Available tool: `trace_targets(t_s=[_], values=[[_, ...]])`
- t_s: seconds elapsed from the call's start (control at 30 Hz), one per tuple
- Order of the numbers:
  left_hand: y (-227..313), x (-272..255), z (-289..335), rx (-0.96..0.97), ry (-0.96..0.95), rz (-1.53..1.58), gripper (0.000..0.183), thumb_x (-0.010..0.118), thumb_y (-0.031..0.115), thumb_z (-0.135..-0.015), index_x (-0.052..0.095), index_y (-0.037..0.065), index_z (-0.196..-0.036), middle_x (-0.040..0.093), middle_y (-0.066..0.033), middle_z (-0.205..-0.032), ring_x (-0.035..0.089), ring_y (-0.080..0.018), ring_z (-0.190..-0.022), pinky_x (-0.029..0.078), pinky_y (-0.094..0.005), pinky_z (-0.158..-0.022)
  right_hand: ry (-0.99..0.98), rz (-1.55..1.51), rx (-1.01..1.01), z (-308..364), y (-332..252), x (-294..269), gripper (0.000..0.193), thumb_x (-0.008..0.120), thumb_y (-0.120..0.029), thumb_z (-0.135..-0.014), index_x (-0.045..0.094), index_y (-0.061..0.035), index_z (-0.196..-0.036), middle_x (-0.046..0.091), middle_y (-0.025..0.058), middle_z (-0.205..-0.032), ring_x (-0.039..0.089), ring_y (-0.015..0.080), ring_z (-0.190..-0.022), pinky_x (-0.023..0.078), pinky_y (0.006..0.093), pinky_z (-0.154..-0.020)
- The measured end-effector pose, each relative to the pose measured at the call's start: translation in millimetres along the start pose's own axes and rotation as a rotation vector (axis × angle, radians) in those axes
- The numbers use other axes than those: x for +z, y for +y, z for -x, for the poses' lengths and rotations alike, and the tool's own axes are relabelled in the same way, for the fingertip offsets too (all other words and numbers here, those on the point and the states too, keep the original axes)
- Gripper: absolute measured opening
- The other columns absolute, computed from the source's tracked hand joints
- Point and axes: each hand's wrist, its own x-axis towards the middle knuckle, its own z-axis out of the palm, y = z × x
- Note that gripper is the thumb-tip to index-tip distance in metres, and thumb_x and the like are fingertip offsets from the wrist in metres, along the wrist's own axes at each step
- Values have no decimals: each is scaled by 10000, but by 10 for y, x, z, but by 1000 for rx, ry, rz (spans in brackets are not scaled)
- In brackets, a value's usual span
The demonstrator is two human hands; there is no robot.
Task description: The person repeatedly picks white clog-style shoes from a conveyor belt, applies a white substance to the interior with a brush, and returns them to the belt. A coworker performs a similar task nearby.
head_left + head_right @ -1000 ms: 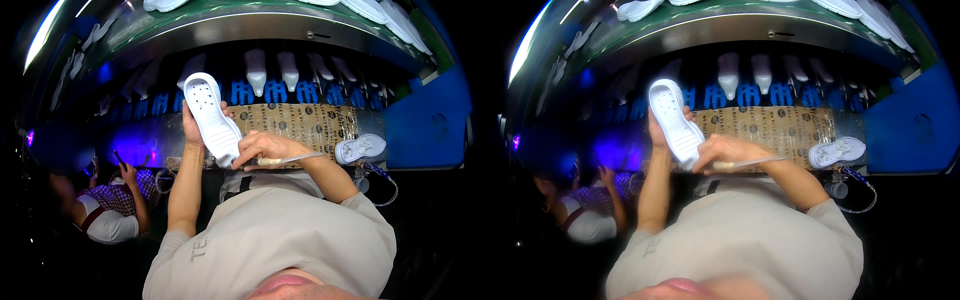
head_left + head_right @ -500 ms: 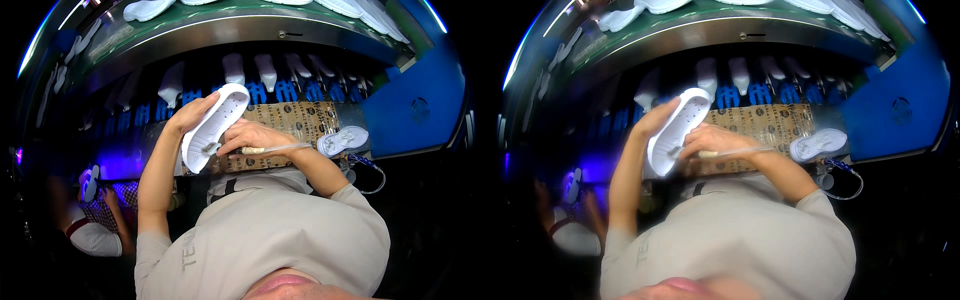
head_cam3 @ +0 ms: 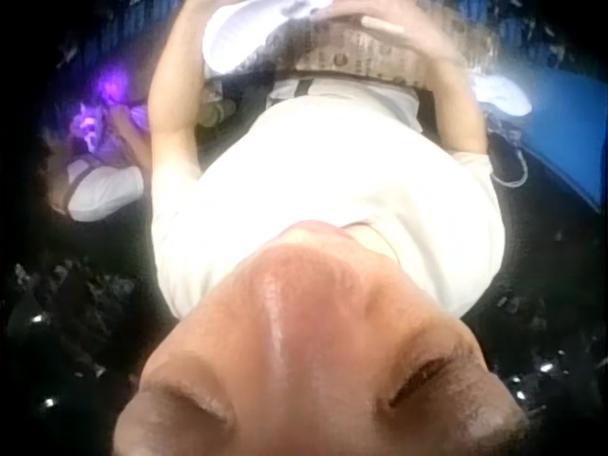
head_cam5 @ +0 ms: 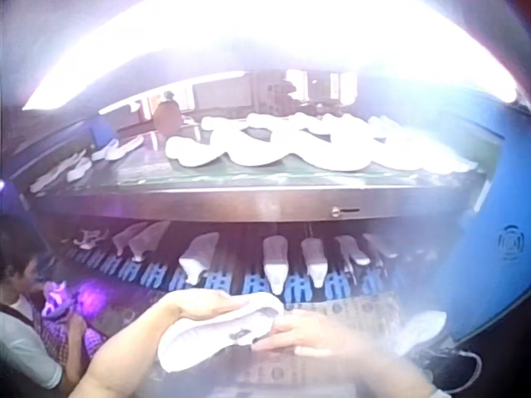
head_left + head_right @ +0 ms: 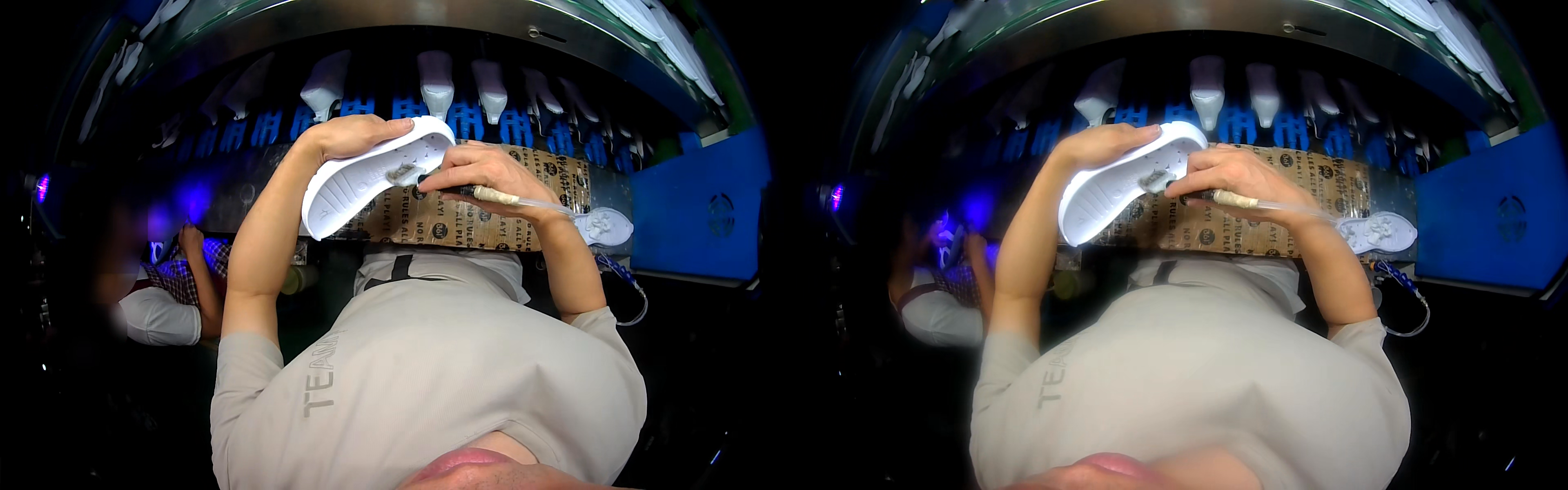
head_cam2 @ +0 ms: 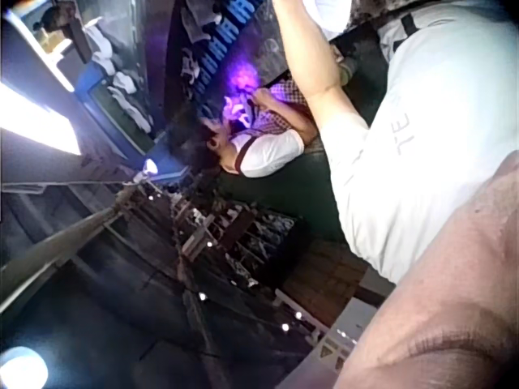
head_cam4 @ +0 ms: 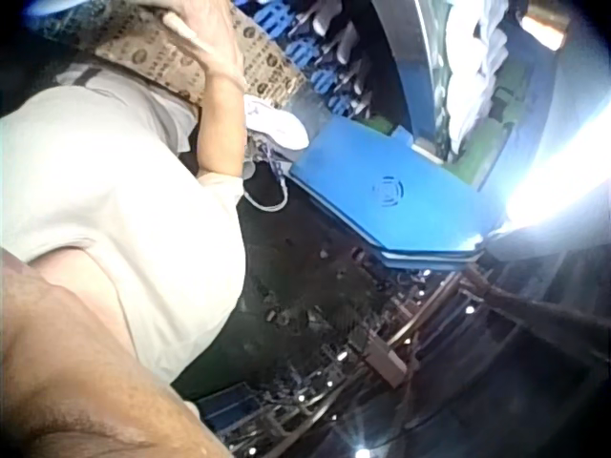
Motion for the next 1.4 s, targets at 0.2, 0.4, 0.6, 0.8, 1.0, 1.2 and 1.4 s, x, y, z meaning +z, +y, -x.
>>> trace_targets(t_s=[0.2, 0.4, 0.6, 0.8, 1.0, 1.2, 1.4], values=[[28, -56, 239, -84, 21, -17, 826, 383, 755, -979, 718, 60, -1276, 734, -199, -1161, 721, -266, -1028, 532, -308, -851, 38, 35, 41, 24, 19, -165, 345, 807, -156, -807, 776, -189, -1149, 683, -18, -880, 611, 191, -826, 491, 348, -773], [-223, -141, 369, -37, 204, 91, 747, 453, 671, -1004, 697, 31, -1304, 676, -261, -1265, 686, -336, -1108, 526, -399, -932, -3, -168, 36, 94, 31, -225, 286, 810, -174, -823, 790, -171, -1109, 740, 1, -887, 624, 178, -783, 475, 326, -732], [91, -1310, 782, 767, 440, 783, 712, 200, 515, -1095, 596, -38, -1307, 722, -246, -1023, 754, -316, -824, 650, -422, -713, 245, -357, 56, 116, 120, -145, 283, 771, -112, -854, 776, -65, -1133, 752, 90, -946, 650, 192, -788, 505, 316, -691], [-638, -3300, 437, 44, 1437, 573, 743, 317, 554, -1054, 556, -92, -1334, 717, -246, -1106, 716, -346, -1060, 583, -468, -912, 242, -433, 247, 126, 265, 257, 287, 739, -98, -872, 765, -42, -1152, 707, 94, -890, 632, 189, -793, 489, 304, -715], [-1678, -4060, 53, -464, 1244, -474, 653, 517, 284, -930, 442, -16, -1505, 487, -293, -1506, 449, -462, -1414, 361, -578, -1146, 262, -419, 474, 394, 788, 845, 314, 716, -35, -873, 746, -47, -1185, 685, 106, -938, 648, 231, -865, 499, 318, -784], [-2439, -5024, -24, -710, 1290, -480, 690, 478, 294, -953, 321, 27, -1569, 326, -357, -1575, 358, -520, -1445, 278, -628, -1169, 377, -354, 525, 474, 1078, 1290, 326, 715, 11, -849, 743, -28, -1171, 683, 114, -930, 658, 259, -850, 513, 329, -779], [-2276, -5131, 150, -902, 1258, -857, 721, 469, 303, -939, 258, 258, -1627, 279, -335, -1596, 319, -570, -1434, 215, -703, -1146, 383, -345, 549, 567, 1167, 1423, 320, 738, 6, -822, 755, -19, -1140, 676, 121, -903, 657, 265, -819, 515, 336, -753]])
